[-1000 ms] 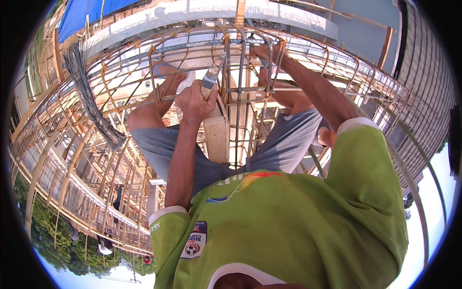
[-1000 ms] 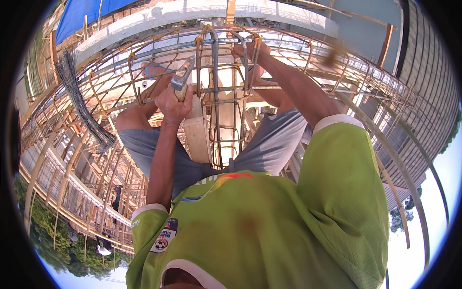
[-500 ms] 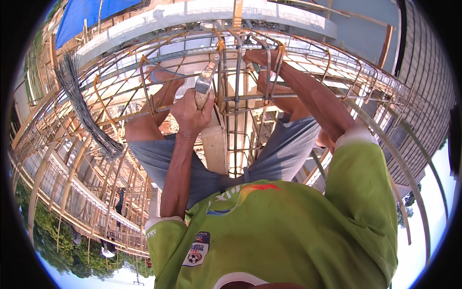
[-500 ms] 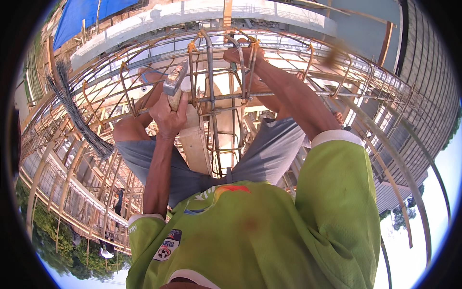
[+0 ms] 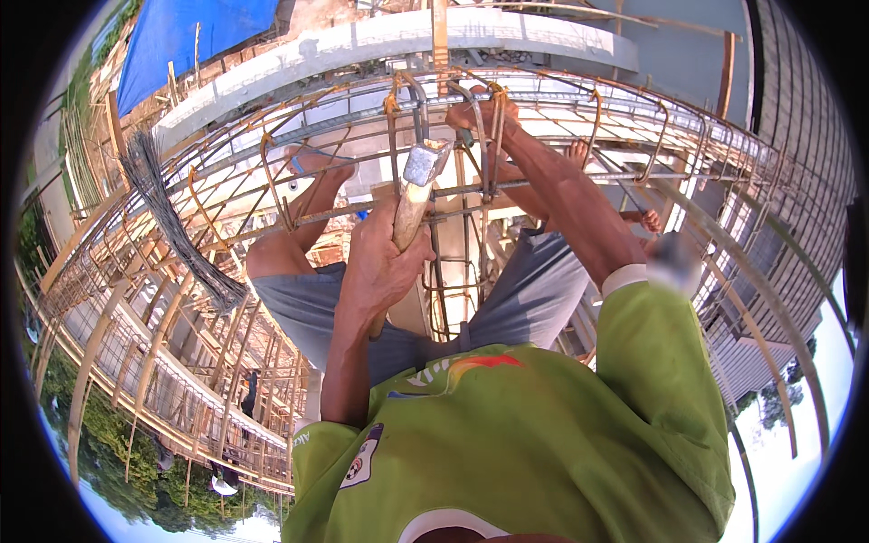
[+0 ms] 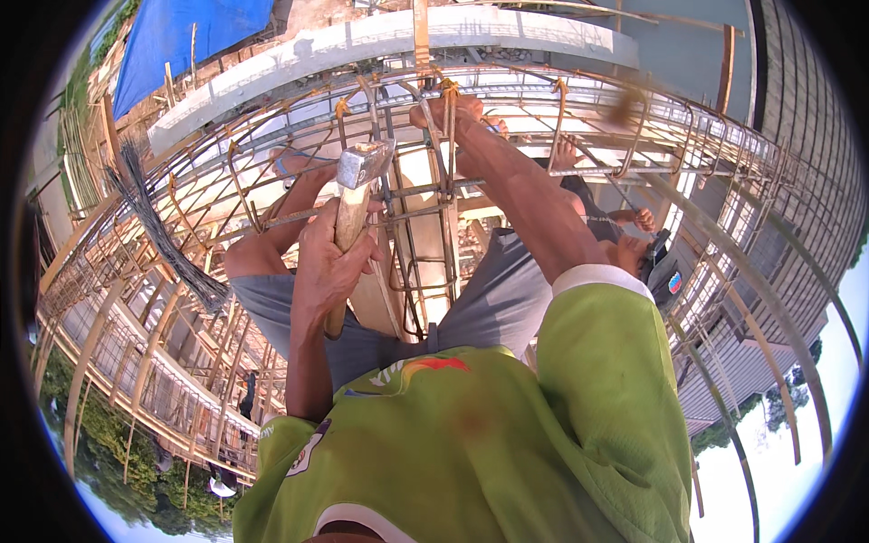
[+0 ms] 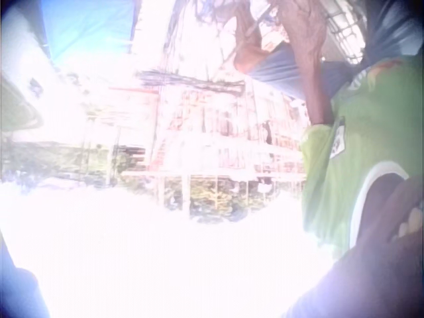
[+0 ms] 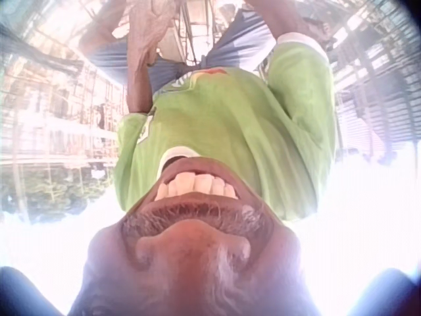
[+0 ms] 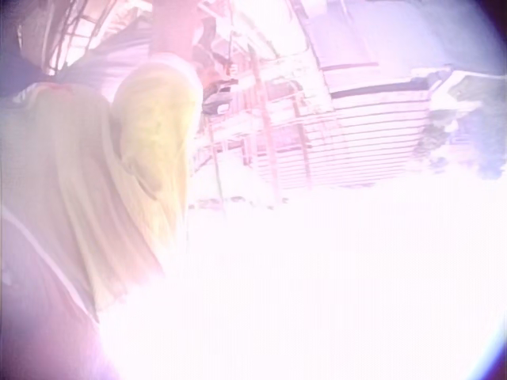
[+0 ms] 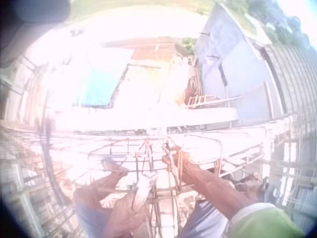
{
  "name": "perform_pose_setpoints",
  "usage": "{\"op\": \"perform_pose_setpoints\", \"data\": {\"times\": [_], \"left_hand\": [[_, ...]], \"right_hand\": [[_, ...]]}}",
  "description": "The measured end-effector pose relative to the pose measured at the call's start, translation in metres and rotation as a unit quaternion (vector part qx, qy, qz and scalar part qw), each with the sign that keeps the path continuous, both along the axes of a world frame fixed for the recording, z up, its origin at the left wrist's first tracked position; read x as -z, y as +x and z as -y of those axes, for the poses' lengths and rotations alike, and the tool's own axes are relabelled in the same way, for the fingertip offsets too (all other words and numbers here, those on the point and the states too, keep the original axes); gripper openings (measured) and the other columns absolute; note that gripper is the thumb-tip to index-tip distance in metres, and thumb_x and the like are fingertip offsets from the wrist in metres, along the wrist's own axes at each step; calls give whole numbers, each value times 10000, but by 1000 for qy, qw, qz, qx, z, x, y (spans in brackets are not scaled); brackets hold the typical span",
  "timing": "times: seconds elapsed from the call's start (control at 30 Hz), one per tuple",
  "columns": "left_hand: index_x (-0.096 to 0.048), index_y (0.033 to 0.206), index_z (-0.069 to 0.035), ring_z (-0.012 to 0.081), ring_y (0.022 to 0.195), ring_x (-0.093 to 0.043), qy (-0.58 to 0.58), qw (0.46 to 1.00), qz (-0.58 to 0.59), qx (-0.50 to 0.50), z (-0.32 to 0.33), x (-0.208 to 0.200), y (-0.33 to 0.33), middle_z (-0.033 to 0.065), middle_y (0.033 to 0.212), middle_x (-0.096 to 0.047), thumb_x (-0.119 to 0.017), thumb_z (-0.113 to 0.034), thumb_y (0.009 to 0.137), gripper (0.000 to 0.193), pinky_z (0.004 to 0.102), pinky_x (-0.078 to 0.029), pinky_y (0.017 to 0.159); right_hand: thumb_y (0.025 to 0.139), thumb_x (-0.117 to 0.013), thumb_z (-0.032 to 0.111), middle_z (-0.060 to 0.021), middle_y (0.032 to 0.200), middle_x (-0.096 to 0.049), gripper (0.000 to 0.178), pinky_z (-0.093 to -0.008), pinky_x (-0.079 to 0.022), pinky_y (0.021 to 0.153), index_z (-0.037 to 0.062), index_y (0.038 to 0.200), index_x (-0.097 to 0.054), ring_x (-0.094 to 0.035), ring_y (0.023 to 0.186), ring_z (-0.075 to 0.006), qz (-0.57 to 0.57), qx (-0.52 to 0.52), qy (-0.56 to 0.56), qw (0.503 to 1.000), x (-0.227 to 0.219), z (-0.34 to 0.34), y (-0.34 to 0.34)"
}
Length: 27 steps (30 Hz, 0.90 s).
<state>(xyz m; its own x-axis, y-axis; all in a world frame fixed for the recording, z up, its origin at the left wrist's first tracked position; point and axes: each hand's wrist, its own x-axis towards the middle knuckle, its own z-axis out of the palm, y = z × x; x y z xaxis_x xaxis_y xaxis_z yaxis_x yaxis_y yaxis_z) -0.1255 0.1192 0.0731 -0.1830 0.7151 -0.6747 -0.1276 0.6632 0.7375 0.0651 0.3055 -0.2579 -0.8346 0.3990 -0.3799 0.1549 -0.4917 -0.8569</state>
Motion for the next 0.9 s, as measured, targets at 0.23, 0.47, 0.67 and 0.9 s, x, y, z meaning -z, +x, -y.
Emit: {"op": "perform_pose_setpoints", "data": {"times": [0.23, 0.47, 0.67, 0.9], "left_hand": [[-566, 1050, 32, 318, 895, -621, 8, 992, -123, 27, 58, -1, 16, 203, 1005, -594, -627, -37, 764, 300, 408, -485, 780], [-530, 1162, 46, 275, 853, -641, 122, 957, -253, -68, -38, 9, -66, 180, 1029, -616, -540, 3, 847, 319, 413, -510, 754], [-548, 1172, 20, 196, 813, -625, 17, 936, -310, 167, -87, 69, -98, 130, 884, -670, -573, -150, 916, 308, 354, -488, 729], [-568, 1113, 36, 158, 805, -614, 69, 944, -318, 59, -71, 93, -98, 97, 813, -680, -602, -191, 927, 295, 312, -494, 695]], "right_hand": [[880, -595, 353, -95, 996, -668, 344, -385, -507, 758, 90, 1095, -651, -651, 882, -203, 290, -165, 267, 904, -87, 3, -18], [849, -598, 379, -77, 957, -691, 336, -383, -507, 688, 115, 1034, -692, -669, 855, -199, 387, -269, 327, 819, -126, 2, -31], [822, -601, 402, -61, 923, -711, 334, -382, -507, 628, 136, 981, -726, -685, 833, -196, 422, -279, 335, 795, -115, -3, -27], [726, -645, 288, -43, 894, -680, 239, -358, -513, 721, 142, 912, -681, -674, 906, -222, 468, -332, 316, 756, -113, -1, -39]]}}
